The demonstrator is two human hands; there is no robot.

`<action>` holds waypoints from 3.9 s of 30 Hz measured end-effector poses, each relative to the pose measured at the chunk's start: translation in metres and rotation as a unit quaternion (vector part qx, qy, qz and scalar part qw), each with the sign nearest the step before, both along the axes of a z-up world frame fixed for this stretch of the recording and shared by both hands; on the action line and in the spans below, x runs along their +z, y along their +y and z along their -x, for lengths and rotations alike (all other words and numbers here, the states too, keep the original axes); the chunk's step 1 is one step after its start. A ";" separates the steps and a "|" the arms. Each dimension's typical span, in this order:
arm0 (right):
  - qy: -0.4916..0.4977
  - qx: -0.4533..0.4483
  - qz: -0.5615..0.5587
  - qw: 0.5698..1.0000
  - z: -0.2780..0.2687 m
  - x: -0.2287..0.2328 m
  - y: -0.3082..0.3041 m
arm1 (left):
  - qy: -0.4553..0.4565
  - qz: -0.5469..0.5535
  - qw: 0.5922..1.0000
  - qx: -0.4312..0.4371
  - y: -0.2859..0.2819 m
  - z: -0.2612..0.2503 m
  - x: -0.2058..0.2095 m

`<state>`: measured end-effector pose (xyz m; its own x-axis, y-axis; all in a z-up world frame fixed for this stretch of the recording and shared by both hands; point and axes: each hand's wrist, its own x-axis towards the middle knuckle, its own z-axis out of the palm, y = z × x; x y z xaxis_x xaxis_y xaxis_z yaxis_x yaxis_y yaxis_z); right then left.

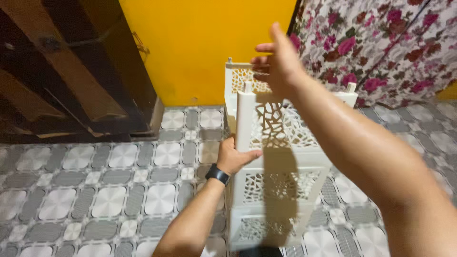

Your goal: The person assembles a white plastic crate by hand. They place a perforated tray on the floor, attach side panels, and then stack the assembled crate onto other crates.

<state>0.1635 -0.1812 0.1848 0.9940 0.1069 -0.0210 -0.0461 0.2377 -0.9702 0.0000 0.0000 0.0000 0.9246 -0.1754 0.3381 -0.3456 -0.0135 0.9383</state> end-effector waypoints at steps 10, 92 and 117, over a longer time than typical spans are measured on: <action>0.071 0.027 0.167 0.983 0.099 0.045 -0.001 | -0.034 -0.059 0.998 -0.001 -0.018 0.021 0.026; 0.155 -0.184 -0.230 0.943 0.141 -0.491 -0.072 | 0.334 0.353 0.853 0.190 0.060 0.044 -0.292; 0.241 -0.218 -0.287 0.901 0.158 -0.707 -0.046 | 0.327 0.443 0.789 0.271 0.093 0.074 -0.549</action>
<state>0.0059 -0.2268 -0.5219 0.8345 -0.1614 -0.5269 -0.2090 0.7920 -0.5736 -0.0737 0.0928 -0.5485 0.8101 0.3443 -0.4746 0.0472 0.7685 0.6381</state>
